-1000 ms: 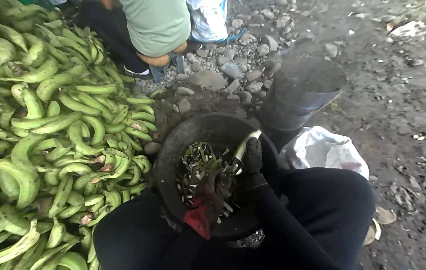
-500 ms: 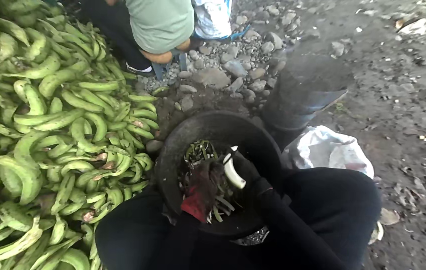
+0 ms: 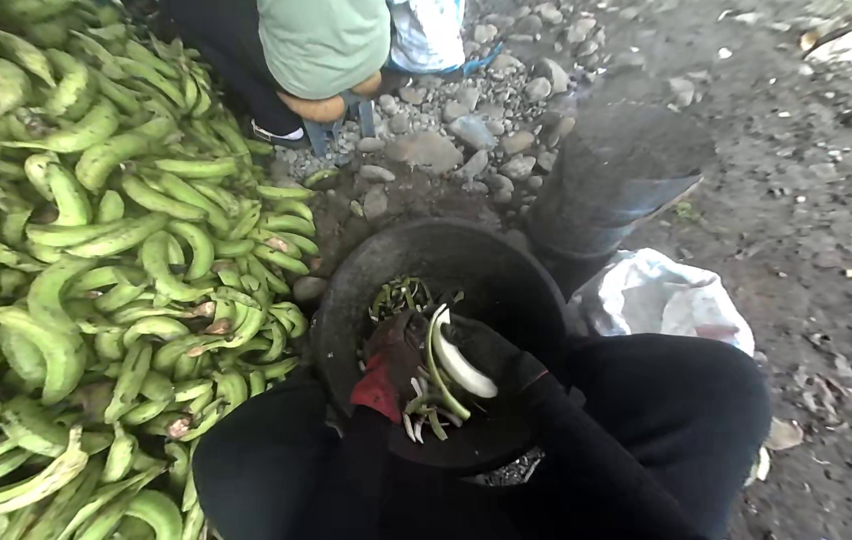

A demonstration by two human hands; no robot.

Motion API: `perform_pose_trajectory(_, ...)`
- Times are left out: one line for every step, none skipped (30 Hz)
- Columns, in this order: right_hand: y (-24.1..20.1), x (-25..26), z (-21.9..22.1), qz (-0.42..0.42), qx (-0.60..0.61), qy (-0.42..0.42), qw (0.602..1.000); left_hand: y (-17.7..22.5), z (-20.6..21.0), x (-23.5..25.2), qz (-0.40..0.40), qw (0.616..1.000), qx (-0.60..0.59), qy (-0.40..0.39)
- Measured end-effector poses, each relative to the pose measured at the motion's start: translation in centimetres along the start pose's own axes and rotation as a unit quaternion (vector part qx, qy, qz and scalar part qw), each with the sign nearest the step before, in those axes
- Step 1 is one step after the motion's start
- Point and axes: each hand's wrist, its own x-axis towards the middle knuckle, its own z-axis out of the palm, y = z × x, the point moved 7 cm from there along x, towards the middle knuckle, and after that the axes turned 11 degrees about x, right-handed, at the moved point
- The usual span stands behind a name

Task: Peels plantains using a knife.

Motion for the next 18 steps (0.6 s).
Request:
perform_pose_trajectory(0.2, -0.5, 0.5, 0.038, -0.032, -0.039, 0.998, -0.5, 0.3, 0.4, -0.008, 1.000, 0.015, -0.020)
perform_pose_trajectory(0.4, -0.8, 0.7, 0.062, -0.054, -0.057, 0.995, -0.8, 0.5, 0.6, -0.016, 0.999, 0.020, -0.026)
perform_pose_trajectory(0.4, -0.9, 0.3, 0.071, -0.059, -0.043, 0.995, -0.7, 0.5, 0.5, -0.020, 0.999, 0.015, -0.024)
perform_pose_trajectory(0.3, -0.7, -0.5, 0.066, -0.040, 0.000, 0.997, -0.2, 0.3, 0.2, -0.014, 1.000, 0.002, -0.011)
perform_pose_trajectory(0.0, -0.5, -1.5, 0.046, 0.010, 0.055, 0.997, 0.7, 0.0, -0.4, 0.008, 1.000, -0.014, 0.014)
perform_pose_trajectory(-0.2, -0.3, -2.3, 0.025, 0.087, 0.114, 0.989, 1.6, -0.2, -1.1, 0.043, 0.998, -0.027, 0.042)
perform_pose_trajectory(-0.4, -0.2, -3.0, 0.007, 0.173, 0.164, 0.971, 2.6, -0.2, -2.0, 0.086, 0.993, -0.037, 0.071)
perform_pose_trajectory(-0.5, 0.0, -3.6, -0.005, 0.250, 0.188, 0.950, 3.5, -0.1, -3.0, 0.134, 0.985, -0.039, 0.103)
perform_pose_trajectory(-0.5, 0.6, -4.0, -0.012, 0.327, 0.177, 0.928, 4.2, 0.0, -4.0, 0.176, 0.976, -0.031, 0.126)
perform_pose_trajectory(-0.6, 1.2, -4.3, -0.004, 0.391, 0.154, 0.907, 4.9, 0.1, -4.9, 0.206, 0.968, -0.016, 0.142)
perform_pose_trajectory(-0.7, 1.6, -4.5, 0.009, 0.432, 0.129, 0.893, 5.3, 0.0, -5.7, 0.223, 0.963, 0.002, 0.154)
perform_pose_trajectory(-0.7, 1.9, -4.7, 0.021, 0.456, 0.106, 0.883, 5.5, 0.1, -6.3, 0.229, 0.960, 0.014, 0.162)
perform_pose_trajectory(-0.6, 2.1, -4.9, 0.026, 0.472, 0.092, 0.877, 5.4, 0.1, -6.6, 0.225, 0.960, 0.018, 0.165)
perform_pose_trajectory(-0.6, 2.2, -5.0, 0.029, 0.479, 0.089, 0.873, 5.3, 0.0, -6.6, 0.215, 0.963, 0.016, 0.160)
perform_pose_trajectory(-0.6, 2.2, -5.0, 0.028, 0.481, 0.094, 0.871, 5.2, -0.2, -6.6, 0.205, 0.967, 0.014, 0.154)
perform_pose_trajectory(-0.5, 2.2, -4.9, 0.024, 0.479, 0.113, 0.870, 5.1, -0.3, -6.4, 0.198, 0.968, 0.016, 0.151)
perform_pose_trajectory(-0.6, 2.1, -4.7, 0.020, 0.460, 0.140, 0.877, 5.1, -0.4, -6.3, 0.189, 0.971, 0.019, 0.143)
perform_pose_trajectory(-0.6, 1.8, -4.4, 0.014, 0.429, 0.171, 0.887, 5.0, -0.4, -6.0, 0.179, 0.975, 0.018, 0.133)
